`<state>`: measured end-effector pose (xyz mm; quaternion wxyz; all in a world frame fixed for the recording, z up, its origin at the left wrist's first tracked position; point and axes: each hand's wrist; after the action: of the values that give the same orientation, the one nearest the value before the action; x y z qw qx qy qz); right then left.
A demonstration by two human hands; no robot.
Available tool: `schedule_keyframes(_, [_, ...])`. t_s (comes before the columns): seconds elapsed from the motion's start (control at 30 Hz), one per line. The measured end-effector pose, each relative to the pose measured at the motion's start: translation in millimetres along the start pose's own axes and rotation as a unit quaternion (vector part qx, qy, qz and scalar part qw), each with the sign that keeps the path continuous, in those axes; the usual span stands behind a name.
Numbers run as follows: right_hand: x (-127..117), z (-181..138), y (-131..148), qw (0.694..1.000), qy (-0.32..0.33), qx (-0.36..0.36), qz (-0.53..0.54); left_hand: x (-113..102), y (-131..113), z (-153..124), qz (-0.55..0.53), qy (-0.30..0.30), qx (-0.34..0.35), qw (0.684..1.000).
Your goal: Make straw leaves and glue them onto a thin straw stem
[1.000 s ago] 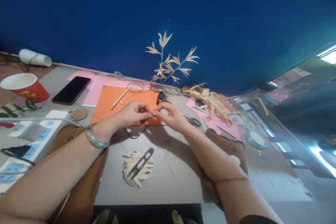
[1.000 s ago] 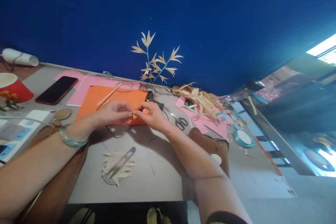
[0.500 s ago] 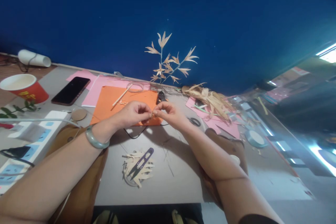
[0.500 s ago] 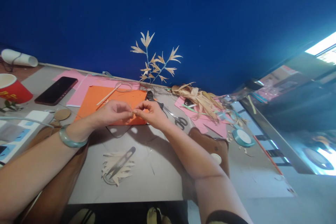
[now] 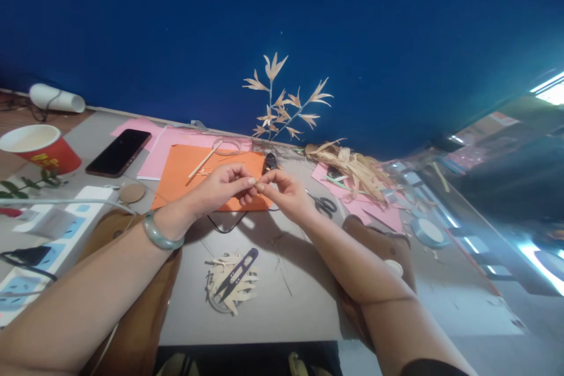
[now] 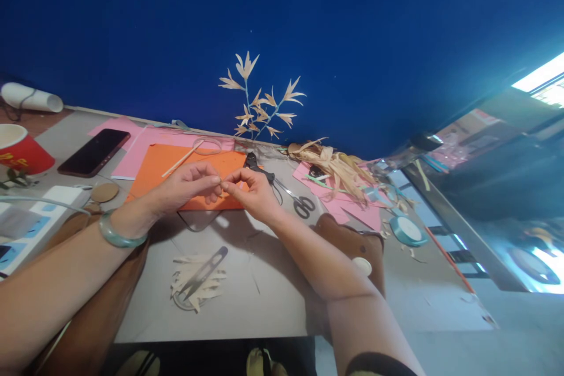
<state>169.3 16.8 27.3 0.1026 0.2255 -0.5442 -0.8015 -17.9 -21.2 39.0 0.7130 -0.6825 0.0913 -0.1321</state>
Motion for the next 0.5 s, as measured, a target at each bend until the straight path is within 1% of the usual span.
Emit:
schedule_keyframes(0.07, [0.2,-0.1,0.9,1.0,-0.025,-0.017,-0.007,-0.1,-0.7,-0.2,-0.007,0.007,-0.009,1.0])
schedule_keyframes(0.13, [-0.3,0.4,1.5,0.999,-0.033,-0.022,-0.002,0.0,-0.4,-0.1,-0.014,0.02,-0.025,0.999])
schedule_keyframes(0.23, [-0.6,1.0,1.5,1.0,-0.025,-0.016,0.009,-0.1,1.1,0.1,-0.012,0.039,-0.046,0.998])
schedule_keyframes(0.5, [1.4,-0.9,2.8,0.999,-0.023,-0.001,0.044,-0.9,-1.9,-1.1,-0.013,0.061,-0.071,0.995])
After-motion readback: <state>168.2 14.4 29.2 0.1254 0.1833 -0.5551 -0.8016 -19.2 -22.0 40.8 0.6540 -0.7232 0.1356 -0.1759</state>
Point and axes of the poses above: each hand's wrist, its own z-axis towards the middle knuckle, its own x-axis out of the palm, y = z × x, and after that the axes turned 6 degrees about z, right-handed
